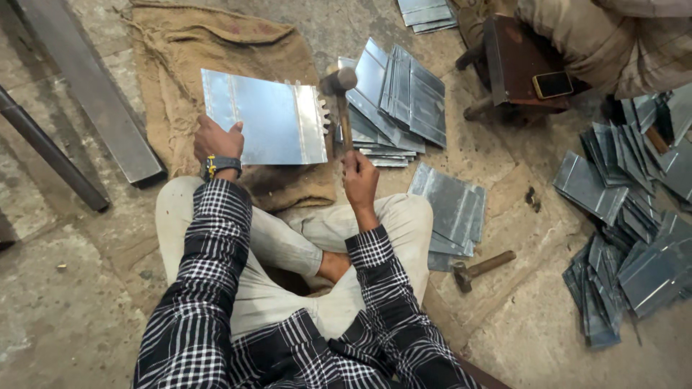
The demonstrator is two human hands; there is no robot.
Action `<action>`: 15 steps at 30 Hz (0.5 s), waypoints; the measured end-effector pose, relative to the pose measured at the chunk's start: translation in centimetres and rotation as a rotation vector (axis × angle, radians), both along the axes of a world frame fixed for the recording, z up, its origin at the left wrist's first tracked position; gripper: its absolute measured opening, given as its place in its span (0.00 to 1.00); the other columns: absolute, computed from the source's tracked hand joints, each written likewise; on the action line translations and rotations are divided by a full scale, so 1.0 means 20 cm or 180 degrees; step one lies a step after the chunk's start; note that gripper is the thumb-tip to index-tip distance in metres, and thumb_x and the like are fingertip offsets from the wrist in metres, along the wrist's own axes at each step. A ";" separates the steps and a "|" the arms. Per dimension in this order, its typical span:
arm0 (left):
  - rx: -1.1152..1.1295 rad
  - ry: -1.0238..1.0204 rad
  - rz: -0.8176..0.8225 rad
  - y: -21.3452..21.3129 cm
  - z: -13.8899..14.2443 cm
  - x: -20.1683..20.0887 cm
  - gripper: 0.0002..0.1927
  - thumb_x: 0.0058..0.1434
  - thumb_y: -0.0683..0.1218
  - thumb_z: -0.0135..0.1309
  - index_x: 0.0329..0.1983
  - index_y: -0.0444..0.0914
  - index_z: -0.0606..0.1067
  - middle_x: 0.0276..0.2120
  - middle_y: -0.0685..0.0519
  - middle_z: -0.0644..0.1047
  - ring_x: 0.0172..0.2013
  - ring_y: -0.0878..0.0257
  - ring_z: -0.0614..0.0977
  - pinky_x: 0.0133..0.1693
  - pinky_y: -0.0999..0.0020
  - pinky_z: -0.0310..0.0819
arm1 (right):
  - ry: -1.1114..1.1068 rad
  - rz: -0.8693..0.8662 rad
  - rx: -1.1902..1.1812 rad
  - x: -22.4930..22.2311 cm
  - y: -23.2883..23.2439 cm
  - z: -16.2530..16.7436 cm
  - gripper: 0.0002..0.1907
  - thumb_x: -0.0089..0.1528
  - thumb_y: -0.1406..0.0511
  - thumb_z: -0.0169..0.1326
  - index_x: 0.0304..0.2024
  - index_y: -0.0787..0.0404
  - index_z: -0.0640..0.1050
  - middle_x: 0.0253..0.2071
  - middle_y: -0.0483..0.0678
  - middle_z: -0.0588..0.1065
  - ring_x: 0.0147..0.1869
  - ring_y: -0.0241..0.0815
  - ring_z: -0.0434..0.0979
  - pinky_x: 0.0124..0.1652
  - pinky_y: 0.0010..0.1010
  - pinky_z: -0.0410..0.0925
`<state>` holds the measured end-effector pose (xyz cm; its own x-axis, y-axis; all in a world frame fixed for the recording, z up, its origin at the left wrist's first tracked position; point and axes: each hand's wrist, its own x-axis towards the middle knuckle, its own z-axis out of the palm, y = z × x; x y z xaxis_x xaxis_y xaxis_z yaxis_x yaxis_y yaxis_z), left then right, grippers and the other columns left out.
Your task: The person sits on the floor and uses a hammer to strike metal sheets against a jagged metal form to create folds. They handle several metal sheets one at a time.
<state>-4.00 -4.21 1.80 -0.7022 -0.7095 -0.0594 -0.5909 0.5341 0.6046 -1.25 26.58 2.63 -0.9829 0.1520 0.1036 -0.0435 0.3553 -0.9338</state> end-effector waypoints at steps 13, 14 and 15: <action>0.0029 0.0012 0.0037 -0.01 0.05 -0.03 0.35 0.52 0.60 0.72 0.47 0.32 0.69 0.37 0.33 0.80 0.40 0.36 0.82 0.42 0.45 0.76 | -0.0252 -0.0050 0.0834 0.01 0.03 -0.06 0.19 0.70 0.58 0.51 0.32 0.64 0.81 0.19 0.48 0.74 0.21 0.33 0.73 0.25 0.31 0.66; 0.0047 0.0050 0.0025 -0.02 0.05 -0.04 0.35 0.52 0.59 0.71 0.49 0.32 0.69 0.36 0.33 0.80 0.40 0.36 0.83 0.41 0.45 0.76 | -0.0218 0.0013 0.0365 0.02 0.05 -0.04 0.19 0.71 0.58 0.51 0.33 0.65 0.80 0.20 0.47 0.73 0.21 0.32 0.70 0.24 0.31 0.63; 0.0072 0.0082 0.0029 -0.02 0.05 -0.06 0.36 0.51 0.59 0.71 0.50 0.32 0.68 0.36 0.33 0.80 0.39 0.37 0.83 0.41 0.45 0.76 | -0.0191 0.0089 -0.0097 0.03 0.06 -0.02 0.18 0.71 0.59 0.51 0.34 0.66 0.79 0.22 0.46 0.72 0.22 0.32 0.68 0.23 0.30 0.61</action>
